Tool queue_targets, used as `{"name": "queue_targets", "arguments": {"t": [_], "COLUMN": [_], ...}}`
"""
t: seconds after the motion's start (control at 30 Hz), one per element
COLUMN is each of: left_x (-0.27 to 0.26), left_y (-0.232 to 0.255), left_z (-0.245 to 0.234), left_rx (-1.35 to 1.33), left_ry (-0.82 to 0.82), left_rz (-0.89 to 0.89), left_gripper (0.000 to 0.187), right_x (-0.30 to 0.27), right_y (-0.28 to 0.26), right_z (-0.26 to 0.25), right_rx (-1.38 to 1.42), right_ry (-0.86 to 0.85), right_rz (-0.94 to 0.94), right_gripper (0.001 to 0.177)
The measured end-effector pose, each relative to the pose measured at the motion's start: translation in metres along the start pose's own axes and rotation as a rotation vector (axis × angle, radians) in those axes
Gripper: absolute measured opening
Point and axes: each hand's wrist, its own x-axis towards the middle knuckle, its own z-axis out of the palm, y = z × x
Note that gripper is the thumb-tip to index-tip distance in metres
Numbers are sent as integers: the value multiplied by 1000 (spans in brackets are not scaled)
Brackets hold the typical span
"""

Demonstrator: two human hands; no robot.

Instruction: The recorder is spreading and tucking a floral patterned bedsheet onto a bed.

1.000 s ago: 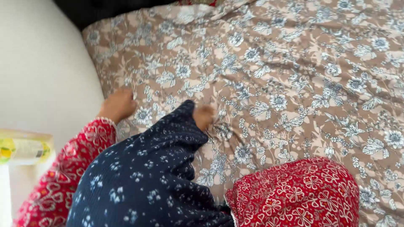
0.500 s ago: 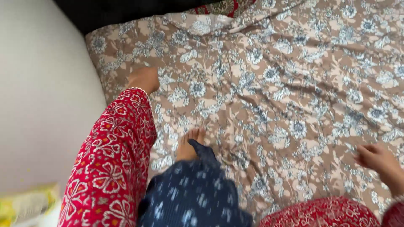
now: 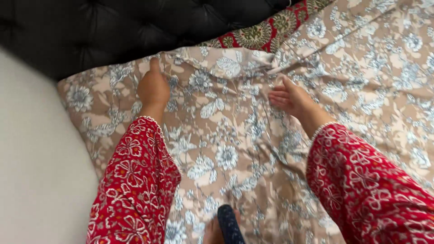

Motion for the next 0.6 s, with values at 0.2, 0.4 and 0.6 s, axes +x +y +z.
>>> {"name": "queue_targets", "arguments": {"t": [0.2,0.4,0.6], "left_x": [58,85,90], "left_y": [39,28,21], "left_z": [1,29,55], "left_rx": [28,-111,-317], "left_ry": [-101,-7,276], "left_rz": [144,75,138], "left_gripper": [65,16,13], "right_x": [108,153,167], "right_y": [-50,-114,-113], "right_z": [51,29,40], "right_rx": [-232,188,201], "right_ry": [282,22,14], "right_rz": [87,-406,-298], "right_gripper": [44,17,14]}}
